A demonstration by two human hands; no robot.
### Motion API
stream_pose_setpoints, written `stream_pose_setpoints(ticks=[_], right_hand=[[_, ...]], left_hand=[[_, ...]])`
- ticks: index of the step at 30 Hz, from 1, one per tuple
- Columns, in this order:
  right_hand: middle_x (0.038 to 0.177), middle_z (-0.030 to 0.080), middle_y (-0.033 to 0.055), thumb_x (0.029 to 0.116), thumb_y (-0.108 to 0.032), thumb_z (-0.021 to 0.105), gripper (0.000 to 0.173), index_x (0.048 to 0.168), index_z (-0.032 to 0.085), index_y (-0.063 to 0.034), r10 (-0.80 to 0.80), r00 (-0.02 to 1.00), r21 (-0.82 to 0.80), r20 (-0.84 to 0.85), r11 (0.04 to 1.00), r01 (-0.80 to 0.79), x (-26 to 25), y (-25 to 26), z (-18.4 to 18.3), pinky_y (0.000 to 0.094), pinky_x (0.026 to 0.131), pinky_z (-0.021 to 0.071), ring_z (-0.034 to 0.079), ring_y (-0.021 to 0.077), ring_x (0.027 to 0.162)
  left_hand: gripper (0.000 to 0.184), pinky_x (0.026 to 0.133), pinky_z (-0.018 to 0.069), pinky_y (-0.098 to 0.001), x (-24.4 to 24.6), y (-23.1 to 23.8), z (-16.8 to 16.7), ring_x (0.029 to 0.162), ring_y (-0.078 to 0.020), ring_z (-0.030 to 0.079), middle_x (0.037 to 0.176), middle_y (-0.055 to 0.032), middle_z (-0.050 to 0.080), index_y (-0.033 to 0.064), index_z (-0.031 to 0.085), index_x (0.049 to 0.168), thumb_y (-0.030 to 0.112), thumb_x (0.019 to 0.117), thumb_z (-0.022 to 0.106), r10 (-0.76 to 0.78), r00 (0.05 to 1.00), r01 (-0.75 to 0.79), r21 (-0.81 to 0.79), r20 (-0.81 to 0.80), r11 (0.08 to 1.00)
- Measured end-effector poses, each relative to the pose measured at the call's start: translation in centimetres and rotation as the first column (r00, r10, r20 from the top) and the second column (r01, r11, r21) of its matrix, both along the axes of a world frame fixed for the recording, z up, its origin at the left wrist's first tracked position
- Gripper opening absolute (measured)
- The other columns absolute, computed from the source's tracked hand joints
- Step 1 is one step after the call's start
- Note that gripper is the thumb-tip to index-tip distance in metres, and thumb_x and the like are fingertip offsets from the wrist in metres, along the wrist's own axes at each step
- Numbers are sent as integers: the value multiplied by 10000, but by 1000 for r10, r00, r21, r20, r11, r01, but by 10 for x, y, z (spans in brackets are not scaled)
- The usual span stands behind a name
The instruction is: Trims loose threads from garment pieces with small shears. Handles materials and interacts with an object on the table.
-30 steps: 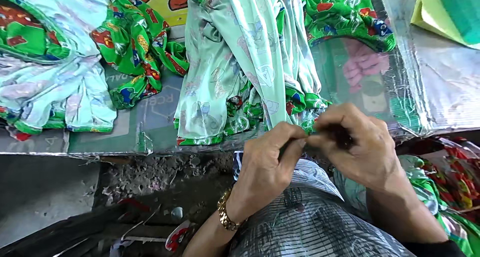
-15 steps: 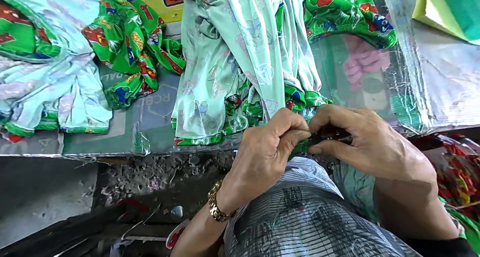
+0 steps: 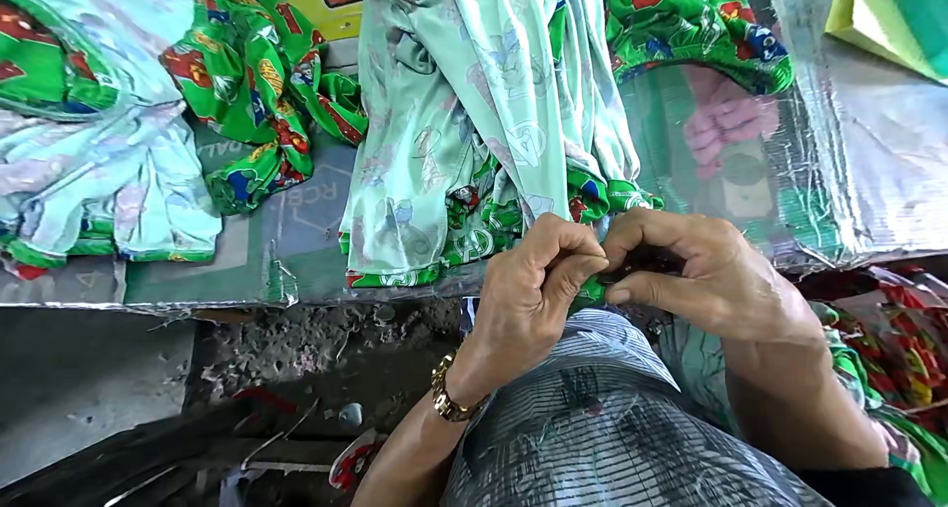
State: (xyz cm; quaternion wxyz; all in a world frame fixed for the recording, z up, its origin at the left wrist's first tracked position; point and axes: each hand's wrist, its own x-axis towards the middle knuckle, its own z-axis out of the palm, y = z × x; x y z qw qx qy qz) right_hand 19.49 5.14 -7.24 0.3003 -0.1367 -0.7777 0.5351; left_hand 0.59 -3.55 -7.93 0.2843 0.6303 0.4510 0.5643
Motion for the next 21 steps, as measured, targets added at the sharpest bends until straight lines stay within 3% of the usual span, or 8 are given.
stream_pose_setpoints(ticks=[2, 6, 9, 12, 15, 17, 19, 21], right_hand=[[860, 645, -46, 926, -164, 733, 141, 978, 655, -58, -2, 999, -48, -50, 999, -1, -4, -2, -2, 120, 639, 540, 615, -15, 746], [878, 630, -70, 944, -236, 709, 272, 1138, 604, -76, -20, 997, -100, -71, 995, 13, -9, -3, -7, 126, 645, 546, 608, -27, 744], [876, 586, -38, 961, -161, 661, 95, 967, 667, -67, -11, 997, -80, -71, 997, 6, -13, -1, -11, 126, 606, 477, 548, -4, 733], [887, 609, -19, 1048, -217, 590, 163, 975, 643, -81, 64, 960, -362, -272, 918, -164, -11, 0, -14, 119, 516, 430, 509, -23, 634], [805, 600, -23, 1056, -251, 587, 195, 984, 647, -80, 45, 943, -461, -331, 864, -203, -10, 0, -15, 120, 498, 428, 505, -18, 585], [781, 594, -28, 1054, -235, 588, 181, 973, 645, -83, 34, 944, -483, -329, 853, -198, -11, -1, -15, 113, 493, 424, 498, -24, 570], [769, 592, -36, 1052, -226, 587, 166, 981, 651, -90, 24, 945, -504, -328, 841, -196, -11, -1, -15, 108, 488, 418, 491, -31, 558], [725, 578, -41, 1051, -214, 585, 150, 981, 646, -95, 8, 943, -533, -332, 823, -194, -11, -1, -15, 105, 474, 406, 479, -34, 533]], left_hand=[[30, 653, 496, -124, 3, 0, -2, 718, 19, 541, 864, 25, 565, 53, 584, 1012, 79, 1025, 592, 11, 997, -12, 4, 74, 1000], [12, 646, 561, -178, 7, 0, -5, 713, -10, 607, 858, 52, 606, 138, 590, 1045, 143, 1043, 580, 25, 925, 8, -86, 378, 996], [42, 652, 560, -194, 6, 0, -5, 707, -27, 614, 823, 45, 608, 158, 602, 1048, 151, 1051, 561, 23, 855, 60, -142, 518, 988], [74, 632, 527, -196, 4, 0, -5, 648, -34, 567, 748, 41, 563, 165, 599, 1052, 201, 1067, 536, 29, 796, 98, -176, 604, 979], [202, 610, 512, -197, 0, -1, -5, 623, -37, 545, 718, 51, 539, 164, 614, 1077, 319, 1086, 485, 4, 816, 124, -182, 578, 975], [269, 637, 521, -191, -3, -2, -5, 657, -13, 573, 744, 78, 583, 186, 623, 1142, 427, 1026, 592, -41, 860, 159, -191, 508, 969], [386, 674, 557, -171, -3, -5, -1, 730, -2, 620, 823, 76, 628, 156, 584, 1204, 321, 910, 773, -96, 899, 190, -183, 426, 965], [516, 722, 581, -174, -1, -6, 3, 811, -17, 643, 903, 54, 633, 123, 542, 1237, 185, 827, 848, -111, 954, 165, -177, 278, 970]])
